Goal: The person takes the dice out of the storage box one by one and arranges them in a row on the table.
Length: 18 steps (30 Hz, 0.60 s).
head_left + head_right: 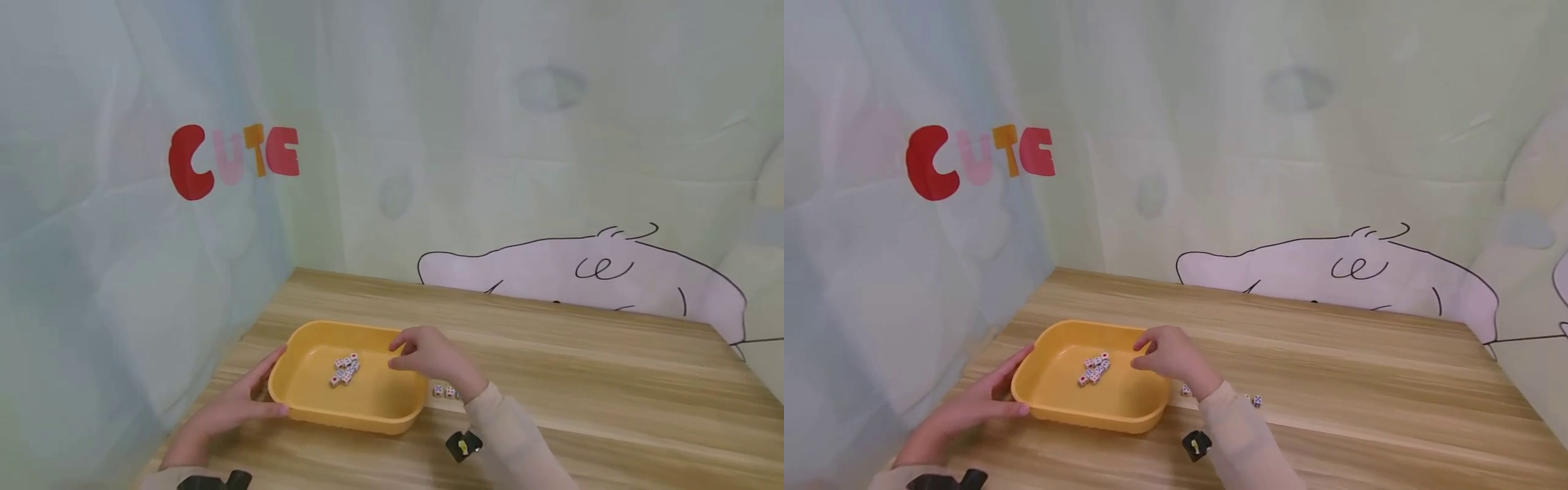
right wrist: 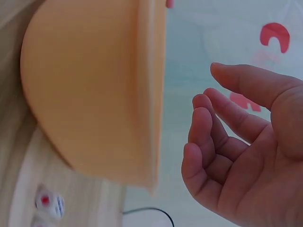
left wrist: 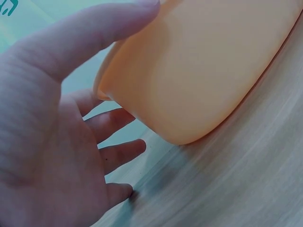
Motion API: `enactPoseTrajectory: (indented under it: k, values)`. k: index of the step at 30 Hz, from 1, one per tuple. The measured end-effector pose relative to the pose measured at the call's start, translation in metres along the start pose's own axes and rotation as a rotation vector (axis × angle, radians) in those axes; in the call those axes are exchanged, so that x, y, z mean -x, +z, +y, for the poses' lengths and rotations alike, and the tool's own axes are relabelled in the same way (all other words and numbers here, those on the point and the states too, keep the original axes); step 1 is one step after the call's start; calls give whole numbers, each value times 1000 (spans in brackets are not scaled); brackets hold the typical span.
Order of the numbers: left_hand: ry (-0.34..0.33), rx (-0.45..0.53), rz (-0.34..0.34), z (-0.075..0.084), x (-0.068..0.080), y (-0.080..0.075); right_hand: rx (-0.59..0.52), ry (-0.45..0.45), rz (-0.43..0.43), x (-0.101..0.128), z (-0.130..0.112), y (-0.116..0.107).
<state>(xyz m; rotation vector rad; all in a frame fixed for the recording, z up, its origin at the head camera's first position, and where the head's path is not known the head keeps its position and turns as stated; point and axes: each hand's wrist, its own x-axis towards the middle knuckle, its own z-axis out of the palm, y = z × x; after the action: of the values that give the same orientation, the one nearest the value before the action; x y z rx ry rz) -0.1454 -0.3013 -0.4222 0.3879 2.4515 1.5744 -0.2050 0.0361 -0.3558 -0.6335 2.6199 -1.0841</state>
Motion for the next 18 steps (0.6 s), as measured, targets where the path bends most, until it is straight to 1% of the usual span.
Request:
enactPoseTrajectory:
  k: [3,6,10,15,18]
  values:
    - [16,8,-7,-2,-2,1,5,1,-23,-9,-7,13]
    - [15,21,-4,-4,-3,2,11,-12,-35,-16,-14,27]
    - [19,23,-1,-6,-4,2,3,0,-43,-24,-20,44]
    - [40,5,6,-6,-2,1,3,9,-46,-35,-23,61]
    - [25,1,11,-7,-2,1,9,21,-51,-41,-21,68]
